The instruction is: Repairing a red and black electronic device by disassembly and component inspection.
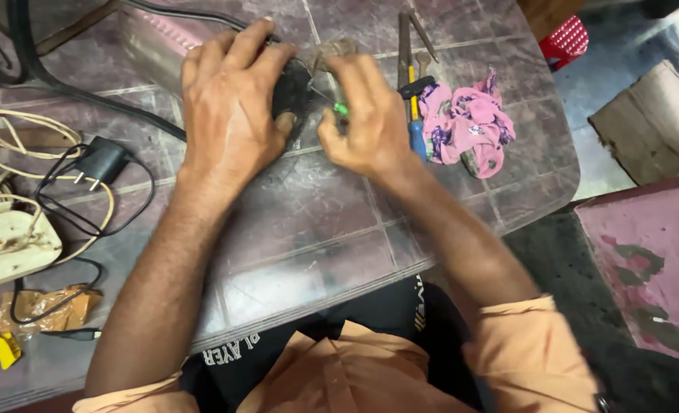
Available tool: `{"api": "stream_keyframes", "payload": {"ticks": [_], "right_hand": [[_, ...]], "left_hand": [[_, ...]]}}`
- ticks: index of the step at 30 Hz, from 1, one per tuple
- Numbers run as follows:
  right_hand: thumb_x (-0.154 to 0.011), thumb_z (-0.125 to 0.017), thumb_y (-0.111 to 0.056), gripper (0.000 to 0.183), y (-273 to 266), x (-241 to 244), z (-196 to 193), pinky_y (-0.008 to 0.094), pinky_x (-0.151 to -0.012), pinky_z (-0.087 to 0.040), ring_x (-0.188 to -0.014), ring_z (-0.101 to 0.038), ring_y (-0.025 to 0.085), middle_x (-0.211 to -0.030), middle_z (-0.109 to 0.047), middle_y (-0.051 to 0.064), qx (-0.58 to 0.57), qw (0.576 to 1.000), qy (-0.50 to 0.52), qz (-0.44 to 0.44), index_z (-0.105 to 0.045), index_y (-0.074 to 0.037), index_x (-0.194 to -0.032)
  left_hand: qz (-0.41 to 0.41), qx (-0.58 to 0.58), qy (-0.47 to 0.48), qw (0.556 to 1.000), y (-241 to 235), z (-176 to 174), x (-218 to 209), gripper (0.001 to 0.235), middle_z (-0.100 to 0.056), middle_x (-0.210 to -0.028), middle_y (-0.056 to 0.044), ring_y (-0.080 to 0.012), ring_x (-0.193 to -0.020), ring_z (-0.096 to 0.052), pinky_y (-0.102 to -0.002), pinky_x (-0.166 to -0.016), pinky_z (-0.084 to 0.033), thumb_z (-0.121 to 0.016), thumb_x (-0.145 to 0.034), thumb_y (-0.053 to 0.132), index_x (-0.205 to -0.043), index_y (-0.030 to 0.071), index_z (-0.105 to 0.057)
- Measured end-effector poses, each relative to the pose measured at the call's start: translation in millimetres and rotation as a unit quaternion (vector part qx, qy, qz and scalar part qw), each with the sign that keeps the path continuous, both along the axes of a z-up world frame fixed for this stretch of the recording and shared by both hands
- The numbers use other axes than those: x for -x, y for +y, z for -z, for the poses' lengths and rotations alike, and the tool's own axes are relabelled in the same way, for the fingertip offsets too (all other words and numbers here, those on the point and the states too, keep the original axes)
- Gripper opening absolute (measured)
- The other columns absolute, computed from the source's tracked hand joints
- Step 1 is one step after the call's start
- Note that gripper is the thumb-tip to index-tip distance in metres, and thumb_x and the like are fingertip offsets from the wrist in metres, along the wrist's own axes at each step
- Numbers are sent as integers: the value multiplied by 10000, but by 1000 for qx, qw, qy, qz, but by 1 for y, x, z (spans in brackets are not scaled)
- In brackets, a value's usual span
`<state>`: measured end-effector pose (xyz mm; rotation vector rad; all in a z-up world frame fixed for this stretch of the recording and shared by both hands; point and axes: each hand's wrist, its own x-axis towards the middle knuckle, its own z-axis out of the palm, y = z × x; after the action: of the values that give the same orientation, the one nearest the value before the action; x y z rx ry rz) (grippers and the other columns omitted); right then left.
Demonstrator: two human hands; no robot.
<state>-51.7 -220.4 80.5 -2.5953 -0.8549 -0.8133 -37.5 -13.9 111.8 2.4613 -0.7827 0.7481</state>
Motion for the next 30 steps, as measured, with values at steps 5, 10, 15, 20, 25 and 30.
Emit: {"api": "stream_keyframes", "payload": {"ticks": [5, 10, 15, 20, 25, 30], "right_hand": [[-834, -620, -9, 510, 1, 13, 2, 322, -734, -579, -841, -698, 211, -1242, -596, 181, -284, 957, 51, -6, -541, -5, -1338], [-965, -629, -53, 354, -13, 21, 20, 294, -696, -540, -847, -669, 195, -1204, -599, 180, -337, 936, 97, 25, -580, 33, -1305], [-1110, -521, -27, 165, -9, 20, 42, 332, -867, -554, -922, -698, 187, -1048, -703, 139, -329, 943, 51, 12, -626, 32, -1223], [-1039, -532, -16, 161, -1, 14, 46, 359, -742, -543, -811, -709, 261, -926, -704, 153, -355, 932, 71, 17, -642, 34, -1146], [-995, -593, 45, 175, 3, 20, 34, 396, -768, -540, -852, -688, 319, -949, -661, 177, -255, 967, -15, 18, -654, 34, -1159], [-987, -620, 83, 164, 10, 22, 20, 390, -729, -549, -853, -700, 314, -950, -627, 178, -221, 974, -51, -3, -664, 0, -1121]], "left_hand": [[-8, 1, 9, 1000, -2, -1, 1, 723, -574, -1461, -140, -396, -1282, -527, -549, -1075, -378, -919, -623, 165, -1305, 107, -687], [0, 11, 3, 1000, 1, -2, 0, 712, -566, -1483, -138, -395, -1303, -523, -538, -1076, -385, -921, -648, 163, -1317, 92, -686], [5, 8, 3, 1000, 0, -1, 2, 715, -567, -1487, -137, -392, -1301, -525, -532, -1072, -387, -920, -644, 159, -1316, 87, -688], [12, 10, 0, 1000, 1, -1, 1, 712, -575, -1476, -132, -387, -1295, -529, -531, -1076, -389, -919, -636, 158, -1308, 90, -694], [16, 12, -3, 1000, 2, 2, -1, 676, -584, -1473, -126, -377, -1299, -537, -528, -1085, -393, -920, -664, 151, -1301, 93, -701], [17, 10, -6, 1000, 1, 0, 0, 692, -582, -1466, -140, -387, -1297, -532, -530, -1071, -390, -922, -662, 148, -1312, 81, -696]]}}
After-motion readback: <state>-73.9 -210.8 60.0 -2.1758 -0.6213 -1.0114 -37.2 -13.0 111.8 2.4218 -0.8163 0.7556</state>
